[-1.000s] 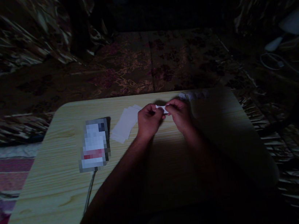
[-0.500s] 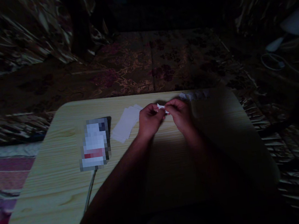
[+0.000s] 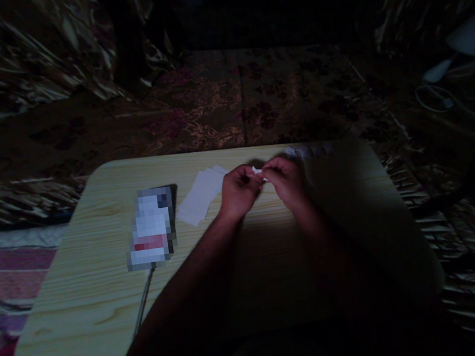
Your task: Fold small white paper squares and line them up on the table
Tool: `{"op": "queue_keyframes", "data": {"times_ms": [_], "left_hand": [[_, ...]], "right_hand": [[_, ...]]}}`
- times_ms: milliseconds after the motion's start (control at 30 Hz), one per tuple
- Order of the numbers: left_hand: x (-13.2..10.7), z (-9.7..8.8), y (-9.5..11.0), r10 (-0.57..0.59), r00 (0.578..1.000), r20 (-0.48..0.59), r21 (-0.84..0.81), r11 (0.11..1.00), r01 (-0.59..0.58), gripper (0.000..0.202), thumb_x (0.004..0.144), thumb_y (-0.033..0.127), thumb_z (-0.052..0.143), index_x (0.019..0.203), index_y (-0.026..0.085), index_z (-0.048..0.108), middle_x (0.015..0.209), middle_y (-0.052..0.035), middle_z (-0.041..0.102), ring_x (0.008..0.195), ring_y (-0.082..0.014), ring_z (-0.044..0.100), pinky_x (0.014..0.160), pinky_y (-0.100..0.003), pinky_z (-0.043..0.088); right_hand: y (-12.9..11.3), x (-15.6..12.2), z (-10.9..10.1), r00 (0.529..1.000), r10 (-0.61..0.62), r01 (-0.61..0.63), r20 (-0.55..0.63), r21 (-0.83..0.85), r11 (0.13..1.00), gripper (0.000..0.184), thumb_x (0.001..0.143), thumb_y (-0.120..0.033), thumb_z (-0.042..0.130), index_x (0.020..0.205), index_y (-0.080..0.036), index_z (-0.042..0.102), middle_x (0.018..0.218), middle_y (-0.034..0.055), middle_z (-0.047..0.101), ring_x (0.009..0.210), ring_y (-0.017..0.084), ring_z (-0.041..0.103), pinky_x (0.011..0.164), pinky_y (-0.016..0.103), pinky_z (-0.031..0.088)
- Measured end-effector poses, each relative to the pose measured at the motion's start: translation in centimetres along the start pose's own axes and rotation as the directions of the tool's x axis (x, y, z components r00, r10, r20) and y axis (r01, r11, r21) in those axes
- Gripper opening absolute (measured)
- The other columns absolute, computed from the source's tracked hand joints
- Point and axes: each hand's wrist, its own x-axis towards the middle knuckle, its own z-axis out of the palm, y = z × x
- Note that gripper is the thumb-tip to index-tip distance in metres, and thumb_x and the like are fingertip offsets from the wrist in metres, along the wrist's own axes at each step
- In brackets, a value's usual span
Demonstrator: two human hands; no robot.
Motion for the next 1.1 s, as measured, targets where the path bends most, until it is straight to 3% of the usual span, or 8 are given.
{"op": "queue_keyframes", "data": {"times_ms": [467,900,1100], "left_hand": [[0.15,-0.31,-0.45,0.021,0.999,0.033,0.088,0.996,-0.024,0.024,0.071,0.034,0.082,0.076,0.017,0.066,0.062,-0.0002,0.063,0.053,-0.0095,0.051,0.048,-0.022,0.039],[0.07,-0.05,0.01,-0.010,1.000,0.008,0.025,1.000,0.010,0.027,0.070,0.036,0.083,0.080,0.016,0.067,0.066,-0.0017,0.067,0.054,-0.0102,0.056,0.051,-0.022,0.042],[0.02,-0.11,0.19,-0.007,1.000,0.019,0.012,1.000,0.006,0.027,0.072,0.038,0.082,0.077,0.017,0.065,0.061,0.0003,0.064,0.051,-0.0087,0.051,0.049,-0.021,0.038]], "right_hand": [[-0.24,-0.09,-0.06,1.000,0.005,-0.004,0.010,-0.023,1.000,0.012,0.067,-0.030,0.071,0.071,-0.020,0.066,0.062,-0.0026,0.060,0.062,0.013,0.054,0.058,0.027,0.042],[-0.21,-0.06,-0.09,1.000,-0.023,0.023,0.009,-0.021,1.000,0.015,0.071,-0.034,0.068,0.073,-0.020,0.064,0.064,-0.0027,0.060,0.062,0.013,0.052,0.060,0.028,0.042],[0.16,0.06,-0.03,0.999,-0.034,0.034,0.025,0.011,0.999,0.016,0.073,-0.035,0.070,0.075,-0.020,0.067,0.065,-0.0023,0.061,0.063,0.013,0.053,0.061,0.028,0.043]]}}
